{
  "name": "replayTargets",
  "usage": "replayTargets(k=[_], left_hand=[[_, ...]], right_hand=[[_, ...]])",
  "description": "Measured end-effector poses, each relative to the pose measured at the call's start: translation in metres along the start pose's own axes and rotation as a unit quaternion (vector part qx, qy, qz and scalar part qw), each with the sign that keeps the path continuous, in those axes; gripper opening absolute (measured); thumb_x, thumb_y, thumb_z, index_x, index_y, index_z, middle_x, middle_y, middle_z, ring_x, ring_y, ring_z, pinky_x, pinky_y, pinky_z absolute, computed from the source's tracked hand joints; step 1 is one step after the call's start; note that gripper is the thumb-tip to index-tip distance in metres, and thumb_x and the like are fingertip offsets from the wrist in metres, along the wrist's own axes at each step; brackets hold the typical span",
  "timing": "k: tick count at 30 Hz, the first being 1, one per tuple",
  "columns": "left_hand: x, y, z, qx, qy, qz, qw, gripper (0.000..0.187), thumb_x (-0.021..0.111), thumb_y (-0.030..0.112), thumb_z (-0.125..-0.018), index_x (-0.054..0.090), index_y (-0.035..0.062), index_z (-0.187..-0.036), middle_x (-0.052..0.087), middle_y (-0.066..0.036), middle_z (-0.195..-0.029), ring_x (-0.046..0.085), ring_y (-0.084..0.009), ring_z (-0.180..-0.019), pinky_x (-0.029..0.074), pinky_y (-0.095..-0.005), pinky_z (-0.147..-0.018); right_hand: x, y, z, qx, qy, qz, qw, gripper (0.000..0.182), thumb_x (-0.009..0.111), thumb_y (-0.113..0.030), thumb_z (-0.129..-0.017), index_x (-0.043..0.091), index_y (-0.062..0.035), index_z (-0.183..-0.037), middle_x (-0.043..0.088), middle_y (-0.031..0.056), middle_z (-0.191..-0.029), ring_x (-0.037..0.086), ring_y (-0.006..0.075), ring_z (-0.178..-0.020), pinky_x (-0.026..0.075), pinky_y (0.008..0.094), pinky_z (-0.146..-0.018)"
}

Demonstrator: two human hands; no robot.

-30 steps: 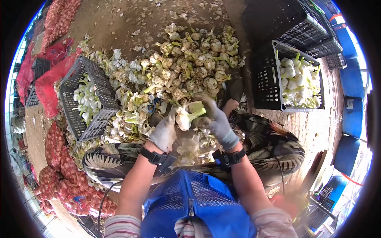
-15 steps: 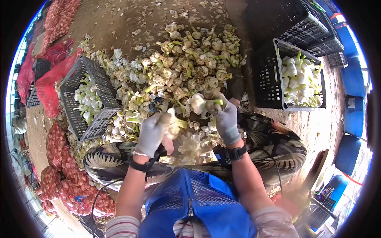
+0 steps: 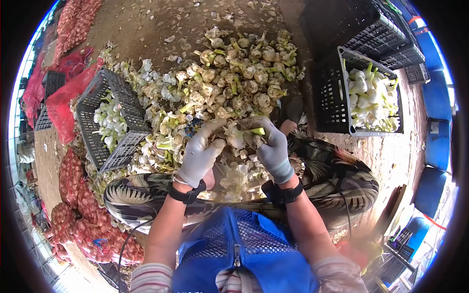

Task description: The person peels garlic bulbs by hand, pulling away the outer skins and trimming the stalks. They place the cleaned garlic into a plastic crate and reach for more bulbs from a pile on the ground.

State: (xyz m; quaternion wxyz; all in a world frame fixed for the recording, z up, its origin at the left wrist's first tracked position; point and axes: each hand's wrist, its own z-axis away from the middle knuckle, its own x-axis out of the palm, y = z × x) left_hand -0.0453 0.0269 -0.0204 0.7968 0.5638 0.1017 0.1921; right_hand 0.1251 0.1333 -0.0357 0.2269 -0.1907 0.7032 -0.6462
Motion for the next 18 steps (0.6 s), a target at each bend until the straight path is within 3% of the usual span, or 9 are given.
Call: replayTargets(k=[2, 3, 6, 9, 10, 12, 15, 17, 18], left_hand=[[-0.006, 0.015, -0.001, 0.105, -0.076, -0.187, 0.974, 0.026, 0.064, 0.005, -0.092, 0.064, -0.0012, -0.118, 0.068, -0.004, -0.106, 0.063, -0.0096, -0.095, 0.05, -0.0233, -0.084], [-0.005, 0.019, -0.001, 0.094, -0.082, -0.191, 0.974, 0.025, 0.067, 0.014, -0.093, 0.066, 0.0004, -0.114, 0.069, -0.003, -0.104, 0.063, -0.0091, -0.094, 0.05, -0.023, -0.084], [-0.003, 0.025, -0.003, 0.126, -0.089, -0.262, 0.953, 0.024, 0.068, 0.013, -0.092, 0.067, 0.0003, -0.112, 0.07, -0.005, -0.101, 0.064, -0.0095, -0.089, 0.05, -0.0232, -0.081], [0.004, 0.029, 0.001, 0.153, -0.07, -0.265, 0.949, 0.019, 0.068, 0.014, -0.092, 0.067, 0.001, -0.106, 0.07, -0.006, -0.095, 0.064, -0.01, -0.084, 0.05, -0.0255, -0.076], [0.003, 0.031, 0.001, 0.152, -0.07, -0.265, 0.95, 0.019, 0.068, 0.014, -0.092, 0.067, 0.001, -0.106, 0.07, -0.006, -0.095, 0.064, -0.01, -0.084, 0.05, -0.0255, -0.076], [0.001, 0.036, 0.002, 0.06, -0.1, -0.263, 0.958, 0.014, 0.067, 0.013, -0.091, 0.067, 0.0017, -0.099, 0.069, -0.007, -0.087, 0.065, -0.0129, -0.08, 0.05, -0.0281, -0.071], [-0.004, 0.038, 0.008, 0.037, -0.132, -0.324, 0.936, 0.014, 0.066, 0.016, -0.092, 0.065, 0.0029, -0.098, 0.068, -0.007, -0.08, 0.065, -0.0163, -0.075, 0.05, -0.03, -0.069], [-0.008, 0.026, 0.016, 0.034, -0.168, -0.375, 0.911, 0.013, 0.064, 0.017, -0.092, 0.064, 0.005, -0.098, 0.068, -0.01, -0.081, 0.066, -0.0215, -0.075, 0.051, -0.0317, -0.068], [-0.011, 0.015, 0.02, 0.033, -0.203, -0.424, 0.882, 0.012, 0.062, 0.018, -0.092, 0.064, 0.0071, -0.097, 0.068, -0.013, -0.082, 0.067, -0.0268, -0.076, 0.051, -0.0334, -0.067]], right_hand=[[0.001, -0.003, -0.002, 0.033, -0.035, -0.059, 0.997, 0.025, 0.061, 0.0, -0.083, 0.064, -0.0004, -0.108, 0.066, 0.0093, -0.099, 0.062, 0.0218, -0.095, 0.048, 0.0293, -0.086], [0.001, -0.004, -0.003, 0.033, -0.036, -0.06, 0.997, 0.025, 0.061, 0.0, -0.083, 0.064, -0.0004, -0.108, 0.066, 0.0093, -0.099, 0.062, 0.0218, -0.095, 0.048, 0.0293, -0.086], [-0.003, -0.005, -0.003, 0.061, -0.044, -0.025, 0.997, 0.022, 0.061, -0.007, -0.087, 0.064, -0.0006, -0.108, 0.067, 0.0093, -0.097, 0.063, 0.0214, -0.094, 0.048, 0.0305, -0.086], [-0.006, -0.002, -0.006, 0.001, -0.047, -0.024, 0.999, 0.02, 0.062, -0.007, -0.088, 0.065, -0.0004, -0.106, 0.067, 0.0095, -0.098, 0.063, 0.0206, -0.094, 0.048, 0.0316, -0.085], [-0.007, -0.003, -0.008, -0.012, -0.071, 0.009, 0.997, 0.019, 0.062, -0.006, -0.087, 0.065, -0.0002, -0.106, 0.067, 0.0098, -0.099, 0.063, 0.021, -0.094, 0.048, 0.0317, -0.086], [-0.007, -0.006, -0.008, -0.026, -0.096, 0.043, 0.994, 0.019, 0.062, -0.005, -0.087, 0.065, -0.0001, -0.105, 0.067, 0.01, -0.1, 0.063, 0.0214, -0.094, 0.048, 0.0318, -0.087], [-0.003, -0.007, -0.006, 0.018, -0.091, 0.031, 0.995, 0.019, 0.061, 0.0, -0.085, 0.065, 0.001, -0.104, 0.067, 0.0098, -0.1, 0.063, 0.0206, -0.095, 0.047, 0.03, -0.088], [-0.004, 0.002, -0.007, 0.124, 0.013, -0.089, 0.988, 0.02, 0.059, 0.003, -0.084, 0.064, 0.0019, -0.104, 0.066, 0.0095, -0.099, 0.062, 0.0194, -0.096, 0.046, 0.0283, -0.089], [-0.009, 0.007, -0.008, 0.075, 0.024, -0.05, 0.996, 0.023, 0.059, 0.006, -0.082, 0.064, 0.0023, -0.104, 0.064, 0.0089, -0.097, 0.06, 0.0166, -0.099, 0.046, 0.0264, -0.089]])
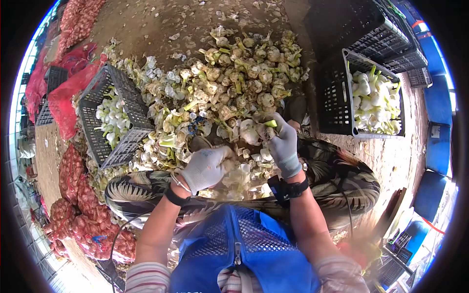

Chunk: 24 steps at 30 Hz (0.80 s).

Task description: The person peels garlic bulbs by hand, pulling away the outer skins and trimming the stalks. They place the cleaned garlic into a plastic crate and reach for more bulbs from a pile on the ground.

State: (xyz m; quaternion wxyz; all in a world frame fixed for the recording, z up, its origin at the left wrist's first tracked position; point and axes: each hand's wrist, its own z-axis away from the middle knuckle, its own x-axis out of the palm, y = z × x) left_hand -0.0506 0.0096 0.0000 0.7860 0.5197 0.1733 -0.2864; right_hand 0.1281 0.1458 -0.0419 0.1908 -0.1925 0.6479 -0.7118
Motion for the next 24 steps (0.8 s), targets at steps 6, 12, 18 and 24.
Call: replayTargets(k=[6, 12, 18, 24], left_hand=[[0.015, -0.005, -0.019, 0.045, 0.231, 0.175, 0.956, 0.024, 0.061, 0.023, -0.094, 0.062, -0.0004, -0.096, 0.066, -0.015, -0.079, 0.064, -0.0225, -0.071, 0.049, -0.0356, -0.065], [0.009, 0.016, -0.028, -0.125, 0.152, 0.363, 0.911, 0.016, 0.054, 0.004, -0.091, 0.064, -0.0043, -0.1, 0.069, -0.011, -0.085, 0.067, -0.018, -0.079, 0.056, -0.03, -0.075], [0.005, 0.008, -0.02, -0.124, 0.128, 0.441, 0.879, 0.014, 0.057, 0.007, -0.095, 0.065, -0.0033, -0.099, 0.067, -0.006, -0.083, 0.064, -0.0117, -0.079, 0.055, -0.0265, -0.073], [0.02, -0.001, -0.026, -0.063, 0.15, 0.398, 0.903, 0.02, 0.062, 0.016, -0.094, 0.063, -0.0007, -0.084, 0.057, 0.002, -0.067, 0.047, -0.0052, -0.064, 0.043, -0.0252, -0.059]], right_hand=[[0.015, -0.021, 0.004, -0.193, -0.055, 0.211, 0.957, 0.032, 0.068, 0.0, -0.074, 0.066, -0.0071, -0.105, 0.063, 0.0125, -0.11, 0.06, 0.0334, -0.102, 0.05, 0.0388, -0.087], [0.023, -0.016, 0.008, -0.252, -0.058, 0.272, 0.927, 0.039, 0.072, -0.005, -0.066, 0.067, -0.0108, -0.105, 0.064, 0.0098, -0.108, 0.059, 0.033, -0.101, 0.05, 0.041, -0.082], [0.017, -0.019, 0.004, -0.217, -0.037, 0.261, 0.94, 0.035, 0.072, -0.004, -0.071, 0.067, -0.0103, -0.105, 0.064, 0.0096, -0.11, 0.058, 0.0336, -0.102, 0.049, 0.0398, -0.084], [0.017, -0.009, 0.01, -0.106, -0.009, 0.174, 0.979, 0.03, 0.066, 0.001, -0.074, 0.068, -0.0094, -0.103, 0.066, 0.0125, -0.097, 0.062, 0.0346, -0.09, 0.05, 0.0362, -0.077]])
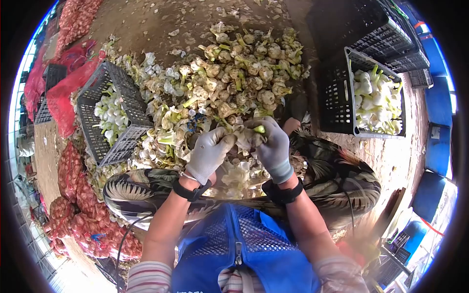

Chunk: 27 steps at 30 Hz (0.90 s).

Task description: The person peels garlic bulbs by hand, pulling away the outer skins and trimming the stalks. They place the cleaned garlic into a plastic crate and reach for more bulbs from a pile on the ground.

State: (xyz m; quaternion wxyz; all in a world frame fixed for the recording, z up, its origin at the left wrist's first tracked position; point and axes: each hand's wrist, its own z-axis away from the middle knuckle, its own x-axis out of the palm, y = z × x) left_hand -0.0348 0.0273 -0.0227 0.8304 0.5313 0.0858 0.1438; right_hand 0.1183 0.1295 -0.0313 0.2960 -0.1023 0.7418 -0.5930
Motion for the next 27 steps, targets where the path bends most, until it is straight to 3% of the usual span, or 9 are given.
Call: replayTargets(k=[2, 4, 7, 16, 18, 21, 22, 24, 27], left_hand=[[-0.001, -0.011, 0.002, 0.013, 0.043, -0.076, 0.996, 0.021, 0.064, 0.015, -0.092, 0.06, 0.0001, -0.078, 0.05, 0.0, -0.06, 0.046, -0.0043, -0.061, 0.041, -0.0269, -0.055], [-0.001, -0.015, 0.009, 0.041, 0.054, -0.173, 0.983, 0.022, 0.065, 0.018, -0.09, 0.06, 0.0004, -0.078, 0.052, -0.008, -0.058, 0.055, -0.0117, -0.056, 0.042, -0.0343, -0.053], [-0.005, -0.021, 0.018, 0.045, 0.04, -0.412, 0.909, 0.023, 0.066, 0.025, -0.086, 0.062, 0.0033, -0.088, 0.065, -0.019, -0.075, 0.064, -0.0399, -0.074, 0.05, -0.0449, -0.065], [-0.005, 0.025, 0.009, 0.001, -0.054, -0.136, 0.989, 0.035, 0.066, 0.034, -0.094, 0.062, 0.0005, -0.105, 0.067, -0.01, -0.094, 0.066, -0.0205, -0.091, 0.051, -0.0347, -0.082], [0.004, 0.023, 0.008, -0.092, -0.058, 0.168, 0.98, 0.025, 0.061, 0.025, -0.097, 0.065, -0.0002, -0.102, 0.067, -0.006, -0.086, 0.065, -0.0184, -0.078, 0.052, -0.031, -0.073], [0.009, 0.033, 0.019, -0.029, -0.112, 0.253, 0.961, 0.016, 0.06, 0.016, -0.097, 0.064, 0.0003, -0.097, 0.068, -0.008, -0.086, 0.068, -0.0193, -0.077, 0.054, -0.0298, -0.073], [0.01, 0.039, 0.023, 0.016, -0.137, 0.286, 0.948, 0.012, 0.061, 0.012, -0.095, 0.064, 0.0004, -0.095, 0.068, -0.008, -0.087, 0.068, -0.02, -0.079, 0.054, -0.0305, -0.074], [-0.003, 0.039, 0.026, -0.038, -0.115, 0.384, 0.915, 0.006, 0.062, 0.003, -0.091, 0.063, -0.0006, -0.096, 0.068, -0.009, -0.088, 0.069, -0.0199, -0.082, 0.055, -0.0303, -0.074], [-0.01, 0.028, 0.014, 0.036, 0.033, 0.082, 0.995, 0.016, 0.065, 0.015, -0.094, 0.065, 0.0041, -0.106, 0.068, -0.005, -0.094, 0.065, -0.0104, -0.088, 0.053, -0.0253, -0.07]], right_hand=[[0.005, 0.014, 0.004, -0.011, 0.039, 0.001, 0.999, 0.022, 0.061, 0.004, -0.082, 0.067, -0.0057, -0.101, 0.068, 0.0097, -0.087, 0.064, 0.0264, -0.077, 0.051, 0.0309, -0.069], [0.006, 0.026, 0.01, 0.228, 0.097, -0.303, 0.92, 0.016, 0.056, 0.003, -0.09, 0.066, -0.0018, -0.101, 0.067, 0.0049, -0.084, 0.065, 0.0159, -0.072, 0.05, 0.0268, -0.064], [-0.004, 0.019, 0.004, 0.255, 0.154, -0.334, 0.895, 0.009, 0.059, -0.006, -0.096, 0.065, -0.0014, -0.098, 0.065, 0.001, -0.083, 0.06, 0.0075, -0.069, 0.048, 0.0236, -0.058], [0.002, 0.004, 0.006, 0.243, 0.067, -0.412, 0.875, 0.009, 0.059, -0.009, -0.096, 0.063, -0.0017, -0.099, 0.064, 0.0008, -0.088, 0.061, 0.0078, -0.08, 0.052, 0.0245, -0.069], [-0.013, 0.001, 0.003, 0.182, 0.007, -0.278, 0.943, 0.013, 0.06, -0.015, -0.096, 0.063, -0.0023, -0.098, 0.064, 0.0006, -0.088, 0.061, 0.0079, -0.08, 0.052, 0.0245, -0.069], [-0.026, 0.019, -0.007, 0.201, -0.068, -0.396, 0.893, 0.031, 0.05, -0.031, -0.102, 0.06, -0.0035, -0.111, 0.065, 0.0056, -0.095, 0.064, 0.0107, -0.082, 0.055, 0.0279, -0.07], [-0.023, -0.002, -0.002, 0.3, 0.035, -0.604, 0.738, 0.034, 0.044, -0.029, -0.104, 0.057, -0.0025, -0.12, 0.067, 0.0122, -0.105, 0.066, 0.0178, -0.089, 0.057, 0.0333, -0.077], [-0.02, 0.01, -0.005, 0.352, 0.12, -0.634, 0.678, 0.036, 0.042, -0.028, -0.103, 0.054, -0.0009, -0.124, 0.065, 0.0157, -0.115, 0.066, 0.025, -0.098, 0.055, 0.0394, -0.087], [-0.015, 0.025, -0.004, 0.346, 0.09, -0.692, 0.628, 0.041, 0.045, -0.032, -0.102, 0.053, 0.001, -0.126, 0.064, 0.0157, -0.118, 0.064, 0.028, -0.103, 0.051, 0.0416, -0.094]])
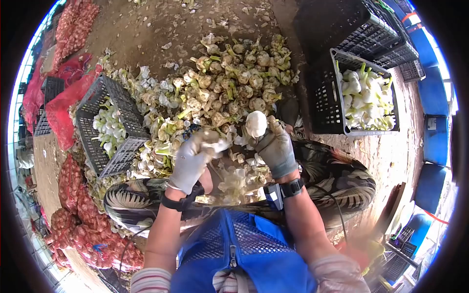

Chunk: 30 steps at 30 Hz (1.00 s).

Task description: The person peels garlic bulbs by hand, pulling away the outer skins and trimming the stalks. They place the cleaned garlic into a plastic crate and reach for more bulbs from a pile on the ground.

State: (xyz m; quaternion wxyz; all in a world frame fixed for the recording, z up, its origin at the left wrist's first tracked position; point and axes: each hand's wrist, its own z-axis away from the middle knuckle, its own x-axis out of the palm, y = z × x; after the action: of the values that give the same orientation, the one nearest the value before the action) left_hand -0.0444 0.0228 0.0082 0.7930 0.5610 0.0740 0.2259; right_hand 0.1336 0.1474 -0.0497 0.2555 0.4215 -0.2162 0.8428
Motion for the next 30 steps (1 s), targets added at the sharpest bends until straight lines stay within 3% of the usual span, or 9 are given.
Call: replayTargets(k=[3, 7, 12, 14, 15, 19, 21, 25, 30], left_hand=[[-0.006, 0.013, 0.006, -0.068, 0.006, -0.183, 0.981, 0.015, 0.065, 0.016, -0.094, 0.069, 0.0041, -0.102, 0.069, -0.003, -0.086, 0.064, -0.0084, -0.077, 0.052, -0.0216, -0.065], [0.026, 0.008, 0.008, 0.173, -0.046, -0.304, 0.936, 0.033, 0.066, 0.034, -0.093, 0.064, 0.0019, -0.086, 0.069, -0.012, -0.079, 0.068, -0.0223, -0.068, 0.053, -0.0325, -0.061], [0.027, -0.022, 0.001, 0.094, -0.019, -0.309, 0.946, 0.024, 0.066, 0.023, -0.088, 0.061, 0.0013, -0.097, 0.063, -0.021, -0.079, 0.063, -0.0414, -0.079, 0.051, -0.041, -0.066], [0.017, -0.024, 0.002, 0.041, -0.027, -0.333, 0.942, 0.023, 0.065, 0.021, -0.088, 0.062, 0.0017, -0.099, 0.064, -0.021, -0.081, 0.063, -0.0417, -0.078, 0.051, -0.0404, -0.066], [0.011, -0.024, 0.002, -0.009, -0.039, -0.356, 0.934, 0.022, 0.064, 0.02, -0.089, 0.062, 0.0022, -0.102, 0.065, -0.021, -0.083, 0.063, -0.0421, -0.078, 0.051, -0.0398, -0.065], [-0.02, -0.068, -0.005, -0.121, 0.001, -0.237, 0.964, 0.022, 0.061, 0.02, -0.092, 0.065, 0.003, -0.105, 0.071, -0.014, -0.086, 0.067, -0.0203, -0.072, 0.05, -0.0315, -0.065], [-0.028, -0.085, -0.01, -0.037, 0.02, -0.267, 0.963, 0.023, 0.063, 0.025, -0.093, 0.068, 0.0028, -0.098, 0.069, -0.01, -0.077, 0.06, -0.0104, -0.066, 0.048, -0.0292, -0.062], [-0.035, -0.092, -0.026, -0.139, 0.027, -0.284, 0.948, 0.032, 0.067, 0.033, -0.09, 0.069, 0.0021, -0.085, 0.063, -0.006, -0.069, 0.054, -0.0118, -0.064, 0.046, -0.0293, -0.063], [-0.05, -0.11, -0.041, -0.107, 0.11, -0.163, 0.975, 0.029, 0.065, 0.03, -0.092, 0.068, 0.0007, -0.094, 0.067, -0.005, -0.082, 0.058, -0.0118, -0.077, 0.049, -0.0287, -0.073]], right_hand=[[-0.008, -0.002, 0.002, 0.072, -0.16, -0.037, 0.984, 0.044, 0.048, -0.034, -0.1, 0.052, 0.0015, -0.126, 0.063, 0.016, -0.12, 0.062, 0.029, -0.108, 0.049, 0.0432, -0.097], [0.009, 0.013, 0.012, 0.091, -0.105, -0.006, 0.99, 0.042, 0.051, -0.031, -0.099, 0.054, 0.0028, -0.124, 0.063, 0.0165, -0.12, 0.062, 0.0299, -0.108, 0.047, 0.0413, -0.099], [0.001, -0.008, 0.01, -0.064, -0.07, 0.097, 0.991, 0.048, 0.067, -0.033, -0.089, 0.054, -0.0014, -0.122, 0.059, 0.0134, -0.123, 0.06, 0.0281, -0.111, 0.052, 0.0447, -0.091], [-0.01, -0.047, 0.003, -0.137, -0.061, -0.095, 0.984, 0.066, 0.069, -0.051, -0.084, 0.053, -0.0025, -0.125, 0.058, 0.0097, -0.123, 0.061, 0.0227, -0.104, 0.052, 0.0373, -0.085], [-0.022, -0.074, -0.001, -0.141, -0.278, -0.105, 0.944, 0.068, 0.064, -0.054, -0.087, 0.051, -0.0024, -0.129, 0.061, 0.0098, -0.117, 0.06, 0.0218, -0.101, 0.051, 0.0348, -0.083], [0.004, -0.095, -0.006, -0.268, -0.092, 0.027, 0.959, 0.043, 0.05, -0.036, -0.101, 0.06, -0.0001, -0.122, 0.068, 0.0104, -0.1, 0.062, 0.0183, -0.084, 0.051, 0.0311, -0.077], [-0.03, -0.079, -0.033, -0.238, 0.017, 0.381, 0.893, 0.033, 0.052, -0.027, -0.101, 0.065, 0.0, -0.116, 0.07, 0.0087, -0.095, 0.063, 0.0166, -0.078, 0.052, 0.0268, -0.075], [-0.035, 0.02, -0.095, -0.149, 0.028, 0.518, 0.842, 0.027, 0.058, -0.02, -0.097, 0.067, 0.0025, -0.109, 0.071, 0.0095, -0.094, 0.068, 0.0182, -0.083, 0.056, 0.0322, -0.08], [-0.039, 0.103, -0.16, -0.024, 0.115, 0.819, 0.561, 0.058, 0.068, -0.026, -0.086, 0.047, -0.0097, -0.137, 0.05, 0.0237, -0.137, 0.057, 0.0431, -0.115, 0.048, 0.0446, -0.098]])
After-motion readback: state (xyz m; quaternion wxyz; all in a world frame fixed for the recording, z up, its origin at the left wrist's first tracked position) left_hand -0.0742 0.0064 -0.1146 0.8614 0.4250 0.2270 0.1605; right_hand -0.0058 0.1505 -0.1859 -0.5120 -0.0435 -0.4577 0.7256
